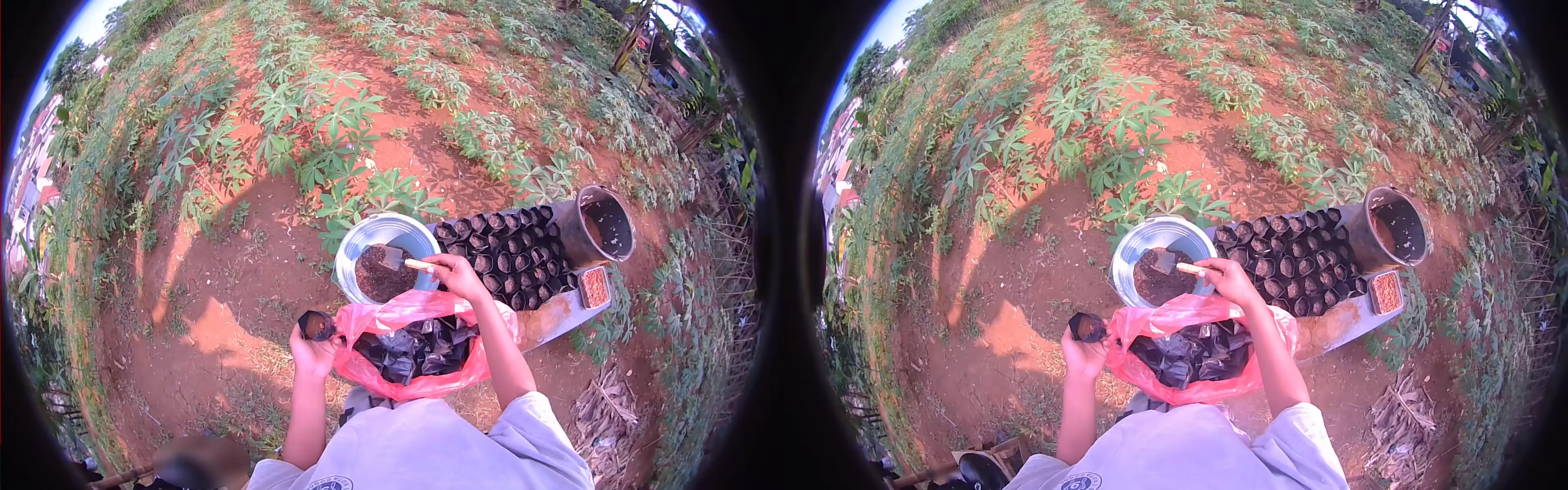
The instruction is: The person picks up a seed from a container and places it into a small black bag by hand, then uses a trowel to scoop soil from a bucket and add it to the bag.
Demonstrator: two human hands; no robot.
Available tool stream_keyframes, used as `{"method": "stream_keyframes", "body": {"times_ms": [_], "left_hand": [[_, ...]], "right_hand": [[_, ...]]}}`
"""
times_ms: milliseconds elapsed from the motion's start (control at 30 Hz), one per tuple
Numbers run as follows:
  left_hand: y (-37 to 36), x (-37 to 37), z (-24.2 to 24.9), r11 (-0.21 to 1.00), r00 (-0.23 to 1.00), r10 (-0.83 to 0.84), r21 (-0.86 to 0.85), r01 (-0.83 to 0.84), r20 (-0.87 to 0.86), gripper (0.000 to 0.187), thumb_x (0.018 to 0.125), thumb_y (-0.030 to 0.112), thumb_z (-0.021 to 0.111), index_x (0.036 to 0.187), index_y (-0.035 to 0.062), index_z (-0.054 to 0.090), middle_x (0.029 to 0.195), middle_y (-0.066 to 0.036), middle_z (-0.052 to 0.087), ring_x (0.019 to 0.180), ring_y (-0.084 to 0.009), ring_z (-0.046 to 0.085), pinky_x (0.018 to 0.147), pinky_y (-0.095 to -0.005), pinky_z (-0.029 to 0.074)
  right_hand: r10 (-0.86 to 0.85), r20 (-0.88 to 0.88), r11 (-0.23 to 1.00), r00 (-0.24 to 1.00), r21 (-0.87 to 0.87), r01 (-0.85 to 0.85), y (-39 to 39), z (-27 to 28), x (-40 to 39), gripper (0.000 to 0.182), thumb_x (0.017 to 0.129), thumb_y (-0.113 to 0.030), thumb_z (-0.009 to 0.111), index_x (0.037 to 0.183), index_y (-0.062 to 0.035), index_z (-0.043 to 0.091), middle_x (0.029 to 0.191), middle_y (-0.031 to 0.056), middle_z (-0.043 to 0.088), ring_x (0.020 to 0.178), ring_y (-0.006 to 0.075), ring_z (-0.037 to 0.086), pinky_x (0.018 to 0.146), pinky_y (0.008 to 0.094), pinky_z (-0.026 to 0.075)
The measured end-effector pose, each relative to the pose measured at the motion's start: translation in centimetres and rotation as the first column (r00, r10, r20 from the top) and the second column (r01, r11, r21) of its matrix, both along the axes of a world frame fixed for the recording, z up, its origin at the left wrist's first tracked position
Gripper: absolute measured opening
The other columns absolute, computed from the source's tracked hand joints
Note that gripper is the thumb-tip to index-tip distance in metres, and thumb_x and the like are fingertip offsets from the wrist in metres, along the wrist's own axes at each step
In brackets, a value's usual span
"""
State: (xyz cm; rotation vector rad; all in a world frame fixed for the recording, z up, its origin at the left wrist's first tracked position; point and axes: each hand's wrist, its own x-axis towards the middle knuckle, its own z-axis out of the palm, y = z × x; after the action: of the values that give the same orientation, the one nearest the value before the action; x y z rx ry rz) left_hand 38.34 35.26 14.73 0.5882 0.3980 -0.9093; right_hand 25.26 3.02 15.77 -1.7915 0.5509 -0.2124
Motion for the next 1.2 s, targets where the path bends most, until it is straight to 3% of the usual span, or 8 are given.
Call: {"method": "stream_keyframes", "body": {"times_ms": [133, 200, 300, 667, 867, 1000, 1133, 1200], "left_hand": [[-2.1, -2.0, 0.7, 1.0, 1.0, 0.011, -0.006, -0.01, 0.007, 0.043, 0.091, 0.039, 0.033, 0.097, 0.0038, 0.058, 0.085, -0.011, 0.064, 0.075, -0.0258, 0.063, 0.054, -0.0329, 0.048], [-3.2, -2.8, 0.5, 1.0, 0.999, 0.01, 0.024, -0.011, 0.038, 0.043, 0.091, 0.039, 0.034, 0.097, 0.0048, 0.058, 0.085, -0.01, 0.064, 0.075, -0.0253, 0.063, 0.055, -0.0335, 0.048], [-4.2, -4.3, 1.1, 0.999, 1.0, -0.026, 0.021, 0.026, -0.003, 0.043, 0.091, 0.041, 0.033, 0.098, 0.0061, 0.058, 0.086, -0.007, 0.064, 0.076, -0.0242, 0.062, 0.058, -0.0334, 0.047], [-7.5, -7.8, 3.6, 0.997, 0.993, -0.07, 0.046, 0.066, 0.092, 0.046, 0.093, 0.041, 0.031, 0.101, 0.0042, 0.057, 0.089, -0.013, 0.064, 0.076, -0.0269, 0.062, 0.061, -0.0349, 0.049], [-8.2, -8.7, 3.9, 0.989, 0.982, -0.052, 0.143, 0.026, 0.184, 0.045, 0.095, 0.039, 0.025, 0.103, 0.0048, 0.053, 0.091, -0.012, 0.063, 0.076, -0.0272, 0.063, 0.062, -0.0356, 0.049], [-8.8, -8.8, 3.7, 0.988, 0.978, -0.049, 0.156, 0.017, 0.202, 0.044, 0.095, 0.04, 0.028, 0.105, 0.0051, 0.053, 0.09, -0.01, 0.063, 0.08, -0.0276, 0.064, 0.065, -0.0372, 0.049], [-9.4, -7.7, 3.2, 0.985, 0.965, -0.091, 0.163, 0.051, 0.245, 0.045, 0.095, 0.042, 0.028, 0.108, 0.0076, 0.054, 0.09, -0.008, 0.064, 0.084, -0.0254, 0.064, 0.071, -0.0396, 0.048], [-9.6, -6.5, 2.8, 0.983, 0.96, -0.128, 0.159, 0.09, 0.25, 0.045, 0.096, 0.041, 0.027, 0.108, 0.0079, 0.054, 0.091, -0.008, 0.065, 0.084, -0.0248, 0.064, 0.068, -0.0382, 0.049]], "right_hand": [[-0.063, 0.058, 0.996, 0.996, 0.064, 0.059, -0.6, 0.9, -1.7, 0.022, 0.086, -0.006, 0.061, 0.108, -0.0011, 0.065, 0.084, 0.0011, 0.065, 0.073, 0.0061, 0.056, 0.064, 0.0232, 0.047], [-0.129, 0.192, 0.973, 0.973, 0.214, 0.087, -1.0, 0.7, -2.6, 0.02, 0.087, -0.007, 0.061, 0.105, -0.0007, 0.065, 0.086, 0.0019, 0.066, 0.072, 0.0058, 0.056, 0.065, 0.0214, 0.047], [-0.15, 0.231, 0.973, 0.961, 0.208, 0.101, -1.5, 0.6, -3.8, 0.018, 0.087, -0.008, 0.062, 0.104, -0.0012, 0.064, 0.088, 0.0031, 0.067, 0.07, 0.0049, 0.057, 0.064, 0.0198, 0.048], [-0.259, 0.442, 0.934, 0.859, 0.343, 0.105, -1.0, 3.8, -6.9, 0.014, 0.087, -0.006, 0.062, 0.099, 0.0015, 0.064, 0.086, 0.0086, 0.067, 0.07, 0.0101, 0.063, 0.063, 0.021, 0.049], [-0.2, 0.482, 0.957, 0.853, 0.283, 0.065, -0.1, 5.9, -8.4, 0.01, 0.086, -0.004, 0.062, 0.093, 0.0026, 0.064, 0.085, 0.0082, 0.066, 0.07, 0.0112, 0.062, 0.064, 0.0226, 0.049], [-0.151, 0.445, 0.98, 0.883, 0.184, 0.075, 1.1, 7.2, -8.8, 0.013, 0.087, -0.011, 0.062, 0.089, 0.0021, 0.062, 0.078, 0.0073, 0.063, 0.066, 0.0121, 0.061, 0.062, 0.0241, 0.049], [-0.184, 0.424, 0.964, 0.887, 0.254, 0.079, 2.5, 7.1, -8.2, 0.014, 0.086, -0.011, 0.063, 0.085, 0.0031, 0.062, 0.076, 0.0069, 0.061, 0.064, 0.0123, 0.06, 0.058, 0.0242, 0.048], [-0.213, 0.414, 0.96, 0.885, 0.259, 0.11, 3.4, 6.7, -7.5, 0.014, 0.086, -0.01, 0.062, 0.086, 0.0032, 0.062, 0.075, 0.007, 0.061, 0.063, 0.0121, 0.06, 0.057, 0.0243, 0.048]]}}
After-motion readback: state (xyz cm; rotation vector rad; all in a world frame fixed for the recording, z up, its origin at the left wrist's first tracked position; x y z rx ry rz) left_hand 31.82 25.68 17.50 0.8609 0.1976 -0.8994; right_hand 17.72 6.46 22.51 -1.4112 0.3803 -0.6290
